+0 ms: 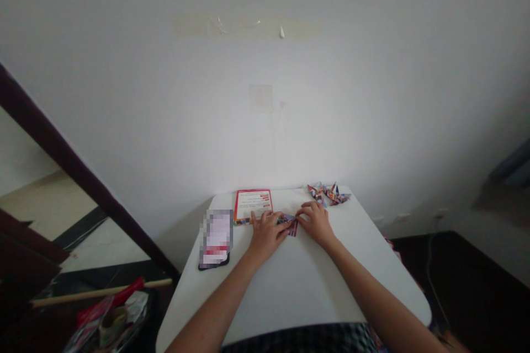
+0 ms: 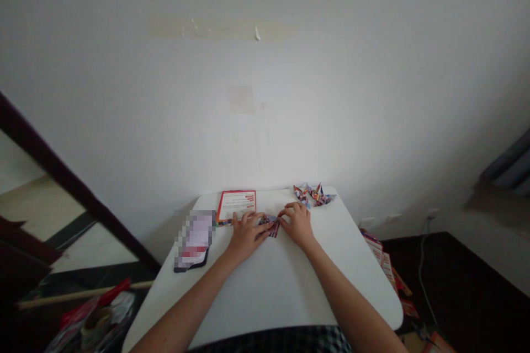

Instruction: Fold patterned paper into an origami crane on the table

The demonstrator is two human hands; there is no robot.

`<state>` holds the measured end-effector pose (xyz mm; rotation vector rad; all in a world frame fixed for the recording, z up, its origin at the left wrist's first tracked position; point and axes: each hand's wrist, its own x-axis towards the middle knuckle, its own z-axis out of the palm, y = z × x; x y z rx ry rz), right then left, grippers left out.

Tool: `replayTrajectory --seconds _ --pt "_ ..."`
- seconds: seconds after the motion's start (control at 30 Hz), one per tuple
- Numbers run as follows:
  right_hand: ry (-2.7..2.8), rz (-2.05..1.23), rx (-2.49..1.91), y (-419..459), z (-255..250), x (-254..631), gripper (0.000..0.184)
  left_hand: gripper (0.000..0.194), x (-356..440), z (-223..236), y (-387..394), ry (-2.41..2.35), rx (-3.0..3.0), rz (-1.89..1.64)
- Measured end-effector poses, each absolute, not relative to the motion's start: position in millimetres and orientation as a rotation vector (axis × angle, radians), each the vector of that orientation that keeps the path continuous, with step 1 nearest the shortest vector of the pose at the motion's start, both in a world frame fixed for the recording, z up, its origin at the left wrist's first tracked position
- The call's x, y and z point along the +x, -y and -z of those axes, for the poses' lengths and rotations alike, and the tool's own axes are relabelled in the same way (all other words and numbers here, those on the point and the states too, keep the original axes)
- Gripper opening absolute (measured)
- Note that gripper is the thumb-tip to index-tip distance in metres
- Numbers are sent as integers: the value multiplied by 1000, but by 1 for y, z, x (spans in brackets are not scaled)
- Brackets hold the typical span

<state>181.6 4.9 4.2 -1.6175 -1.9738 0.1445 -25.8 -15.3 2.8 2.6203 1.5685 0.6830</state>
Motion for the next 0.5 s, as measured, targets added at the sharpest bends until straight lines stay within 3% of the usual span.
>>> replayTrajectory --seconds 0.5 --pt "1949 -12 -1641 -2 -5 176 13 32 -30 -1 9 -1557 2518 -671"
